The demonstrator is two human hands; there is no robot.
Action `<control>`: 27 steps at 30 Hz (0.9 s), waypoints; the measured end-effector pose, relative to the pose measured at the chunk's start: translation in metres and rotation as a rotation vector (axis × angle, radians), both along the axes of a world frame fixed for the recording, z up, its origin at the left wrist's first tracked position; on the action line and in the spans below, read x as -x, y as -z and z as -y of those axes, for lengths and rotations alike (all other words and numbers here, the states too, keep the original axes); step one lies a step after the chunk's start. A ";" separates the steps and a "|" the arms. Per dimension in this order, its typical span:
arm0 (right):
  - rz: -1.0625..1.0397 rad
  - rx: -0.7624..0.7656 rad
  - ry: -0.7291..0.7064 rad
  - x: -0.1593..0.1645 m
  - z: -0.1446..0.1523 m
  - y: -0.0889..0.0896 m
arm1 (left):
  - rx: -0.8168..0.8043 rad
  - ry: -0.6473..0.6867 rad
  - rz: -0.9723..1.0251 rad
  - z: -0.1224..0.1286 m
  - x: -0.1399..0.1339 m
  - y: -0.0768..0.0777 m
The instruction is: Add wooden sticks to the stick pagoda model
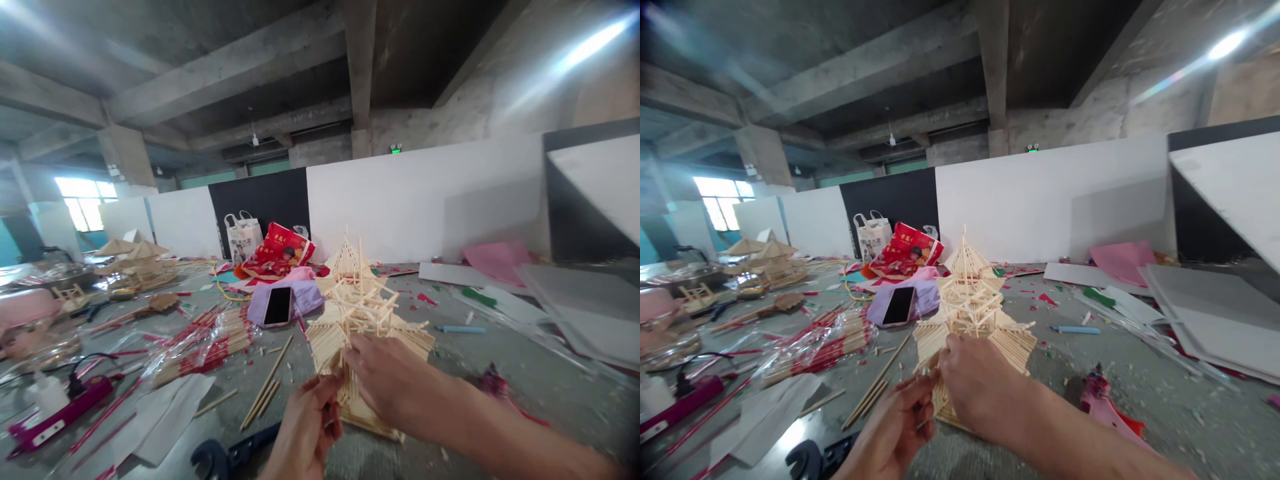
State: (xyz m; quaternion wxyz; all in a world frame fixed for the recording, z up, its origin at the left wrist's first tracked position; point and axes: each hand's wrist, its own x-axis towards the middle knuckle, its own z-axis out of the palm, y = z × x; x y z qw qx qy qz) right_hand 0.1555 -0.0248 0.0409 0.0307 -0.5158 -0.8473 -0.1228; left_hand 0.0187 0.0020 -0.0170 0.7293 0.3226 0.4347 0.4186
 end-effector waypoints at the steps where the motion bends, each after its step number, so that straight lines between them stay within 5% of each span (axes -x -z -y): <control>1: -0.002 -0.004 0.001 0.001 -0.001 0.000 | -0.005 0.005 0.000 0.000 0.000 0.000; 27: -0.014 0.012 -0.004 -0.002 0.002 -0.005 | 0.024 -0.026 -0.023 0.000 0.001 0.001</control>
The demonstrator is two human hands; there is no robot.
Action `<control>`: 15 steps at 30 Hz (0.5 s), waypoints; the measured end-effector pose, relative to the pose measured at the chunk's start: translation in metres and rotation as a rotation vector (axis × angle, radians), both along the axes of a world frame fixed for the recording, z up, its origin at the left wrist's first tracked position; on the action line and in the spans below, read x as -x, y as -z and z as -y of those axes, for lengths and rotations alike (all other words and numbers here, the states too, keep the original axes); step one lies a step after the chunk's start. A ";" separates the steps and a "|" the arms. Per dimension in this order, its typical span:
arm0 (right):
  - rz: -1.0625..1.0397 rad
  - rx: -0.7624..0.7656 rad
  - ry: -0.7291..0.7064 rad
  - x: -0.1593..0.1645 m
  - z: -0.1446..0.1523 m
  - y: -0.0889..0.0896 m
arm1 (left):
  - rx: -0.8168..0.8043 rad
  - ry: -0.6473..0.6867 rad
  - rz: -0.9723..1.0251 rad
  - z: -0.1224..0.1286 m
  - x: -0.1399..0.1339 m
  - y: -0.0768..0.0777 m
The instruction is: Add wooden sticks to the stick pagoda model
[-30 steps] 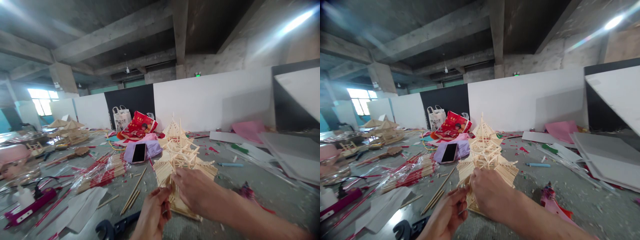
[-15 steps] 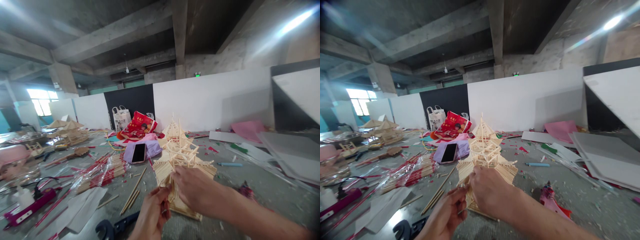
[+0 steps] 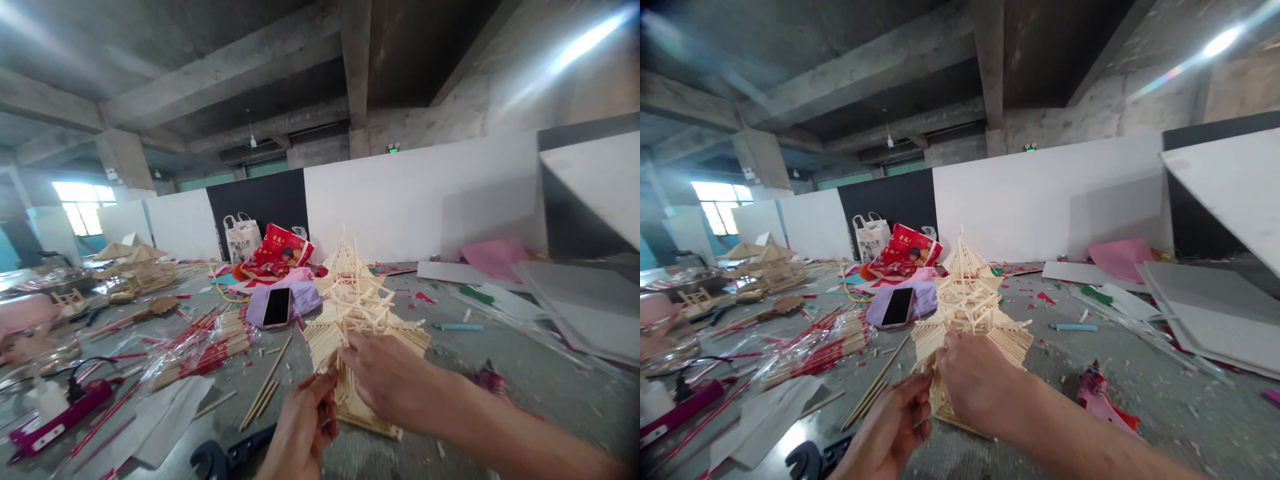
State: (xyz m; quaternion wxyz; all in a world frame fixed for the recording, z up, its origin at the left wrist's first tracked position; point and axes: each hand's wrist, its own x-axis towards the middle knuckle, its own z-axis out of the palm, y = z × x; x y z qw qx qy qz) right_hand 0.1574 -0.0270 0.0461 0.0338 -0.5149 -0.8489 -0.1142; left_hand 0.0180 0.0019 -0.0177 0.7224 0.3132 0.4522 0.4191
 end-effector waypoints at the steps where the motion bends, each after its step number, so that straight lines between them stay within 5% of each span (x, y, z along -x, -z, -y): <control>1: -0.006 -0.003 0.004 -0.002 0.001 -0.001 | -0.008 0.003 0.001 0.000 0.001 0.001; 10: -0.173 -0.148 -0.020 -0.026 0.021 -0.016 | -0.087 0.021 0.021 0.006 0.007 0.000; 15: -0.147 -0.115 -0.005 -0.022 0.018 -0.009 | -0.190 -0.007 -0.046 0.014 0.009 -0.003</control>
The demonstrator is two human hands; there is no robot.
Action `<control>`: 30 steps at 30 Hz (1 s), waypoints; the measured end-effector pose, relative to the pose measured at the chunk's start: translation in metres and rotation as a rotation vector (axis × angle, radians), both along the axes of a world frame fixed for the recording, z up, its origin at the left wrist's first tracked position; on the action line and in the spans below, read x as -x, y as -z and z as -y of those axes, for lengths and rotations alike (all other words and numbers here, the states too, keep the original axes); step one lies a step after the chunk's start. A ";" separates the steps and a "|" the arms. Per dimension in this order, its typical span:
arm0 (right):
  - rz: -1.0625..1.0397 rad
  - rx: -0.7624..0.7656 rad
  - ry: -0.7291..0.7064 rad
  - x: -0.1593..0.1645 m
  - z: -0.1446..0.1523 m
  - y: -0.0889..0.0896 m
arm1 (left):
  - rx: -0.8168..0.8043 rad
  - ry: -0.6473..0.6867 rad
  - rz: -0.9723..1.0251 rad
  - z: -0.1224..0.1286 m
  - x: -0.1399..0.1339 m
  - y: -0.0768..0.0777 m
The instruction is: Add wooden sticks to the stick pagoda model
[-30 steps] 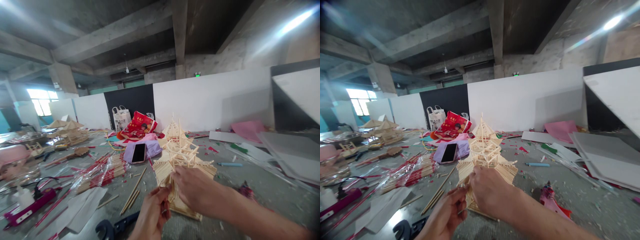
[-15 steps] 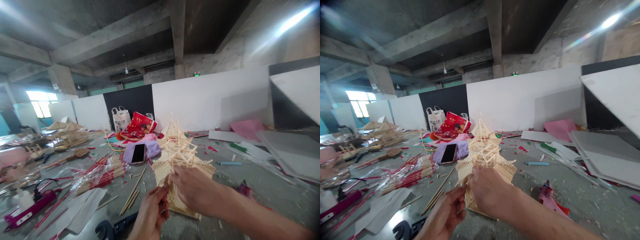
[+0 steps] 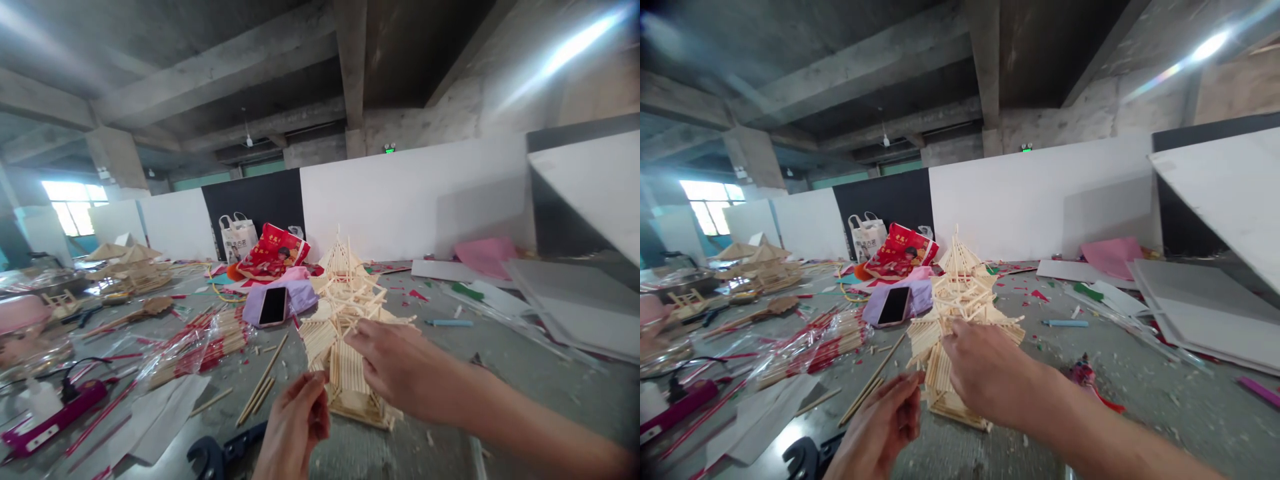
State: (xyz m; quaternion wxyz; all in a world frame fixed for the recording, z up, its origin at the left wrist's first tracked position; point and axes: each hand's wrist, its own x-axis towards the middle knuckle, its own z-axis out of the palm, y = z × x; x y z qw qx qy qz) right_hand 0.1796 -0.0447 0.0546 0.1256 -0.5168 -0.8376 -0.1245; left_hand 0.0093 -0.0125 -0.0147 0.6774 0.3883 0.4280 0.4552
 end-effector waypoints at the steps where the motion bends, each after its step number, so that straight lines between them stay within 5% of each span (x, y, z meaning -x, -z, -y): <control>1: 0.005 0.005 0.013 0.001 -0.001 0.002 | -0.055 0.000 -0.034 0.003 0.001 -0.001; 5: 0.024 0.034 0.015 0.002 -0.004 0.005 | -0.313 0.018 -0.199 0.019 0.010 -0.012; 10: 0.024 0.014 0.009 -0.001 -0.004 0.004 | -0.453 -0.161 -0.256 0.035 0.023 -0.026; 19: 0.083 0.050 -0.002 0.010 -0.015 0.004 | -0.385 -0.019 -0.262 0.006 0.010 0.010; 30: 0.158 0.060 -0.027 0.014 -0.021 0.004 | -0.410 -0.010 -0.322 0.013 0.005 0.002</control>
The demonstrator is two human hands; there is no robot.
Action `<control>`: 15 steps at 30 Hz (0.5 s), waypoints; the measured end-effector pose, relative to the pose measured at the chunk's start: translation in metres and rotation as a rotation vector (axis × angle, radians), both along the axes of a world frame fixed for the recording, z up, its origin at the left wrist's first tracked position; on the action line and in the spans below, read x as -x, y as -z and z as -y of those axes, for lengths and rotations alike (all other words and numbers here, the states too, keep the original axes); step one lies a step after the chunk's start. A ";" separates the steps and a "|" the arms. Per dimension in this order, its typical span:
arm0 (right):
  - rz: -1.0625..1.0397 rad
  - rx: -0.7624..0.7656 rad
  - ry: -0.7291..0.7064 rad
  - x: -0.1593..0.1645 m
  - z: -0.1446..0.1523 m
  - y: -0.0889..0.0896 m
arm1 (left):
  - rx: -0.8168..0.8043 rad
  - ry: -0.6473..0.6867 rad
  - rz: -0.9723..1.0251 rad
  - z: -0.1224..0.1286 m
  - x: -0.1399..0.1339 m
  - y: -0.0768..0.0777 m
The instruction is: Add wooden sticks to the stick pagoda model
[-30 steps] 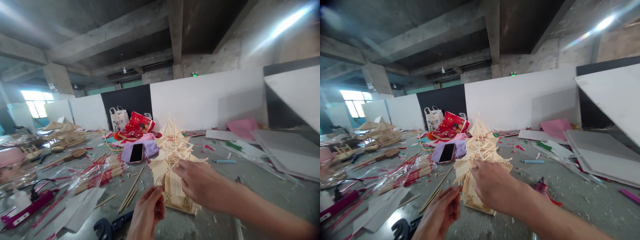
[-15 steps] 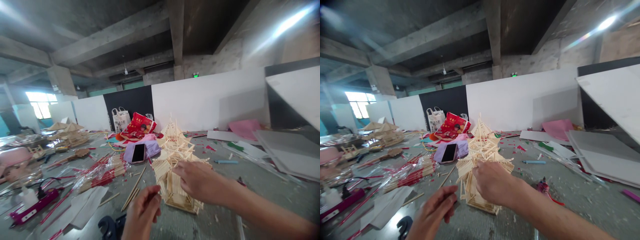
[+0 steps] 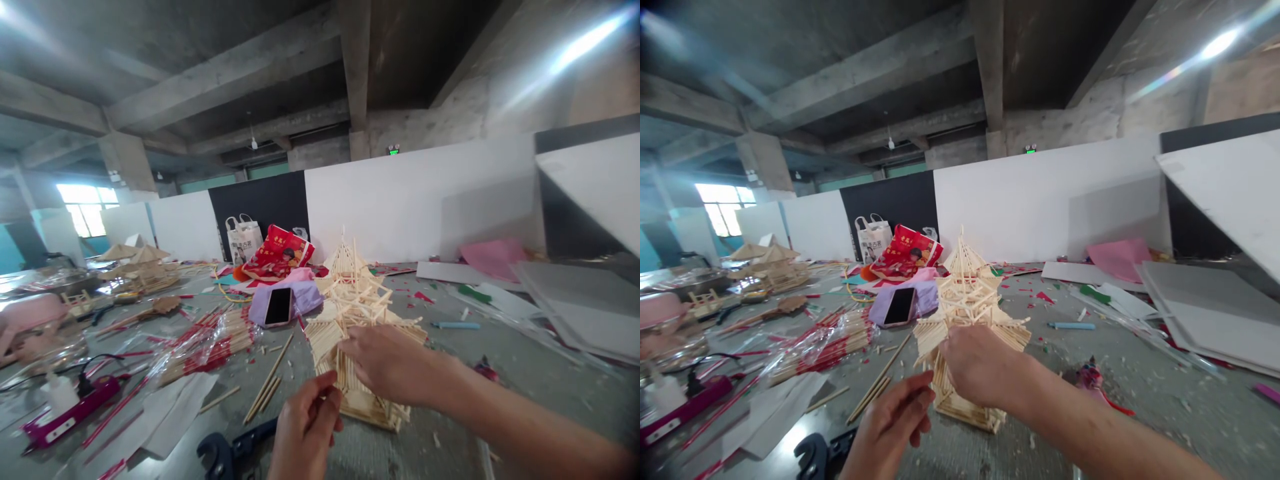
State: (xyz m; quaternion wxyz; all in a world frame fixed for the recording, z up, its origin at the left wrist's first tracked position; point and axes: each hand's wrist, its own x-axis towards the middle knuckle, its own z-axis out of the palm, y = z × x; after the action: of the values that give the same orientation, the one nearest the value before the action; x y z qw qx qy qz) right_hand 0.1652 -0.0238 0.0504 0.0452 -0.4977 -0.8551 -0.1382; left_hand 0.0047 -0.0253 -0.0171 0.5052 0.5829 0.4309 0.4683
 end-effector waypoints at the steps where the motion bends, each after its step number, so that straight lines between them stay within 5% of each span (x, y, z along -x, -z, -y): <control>1: 0.003 0.005 0.001 0.001 0.000 0.000 | 0.006 0.004 0.001 -0.001 0.000 0.000; 11: -0.065 -0.030 -0.002 -0.001 0.002 -0.005 | 0.014 0.006 0.025 0.002 -0.002 -0.001; 15: -0.127 -0.125 -0.055 -0.022 0.033 -0.010 | -0.070 -0.062 0.029 0.009 0.021 -0.017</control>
State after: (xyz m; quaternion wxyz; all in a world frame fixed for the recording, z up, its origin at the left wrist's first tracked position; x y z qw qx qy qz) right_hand 0.1876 -0.0565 0.0605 0.1343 -0.4780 -0.8536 -0.1580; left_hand -0.0162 -0.0347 0.0000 0.4760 0.5798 0.4246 0.5069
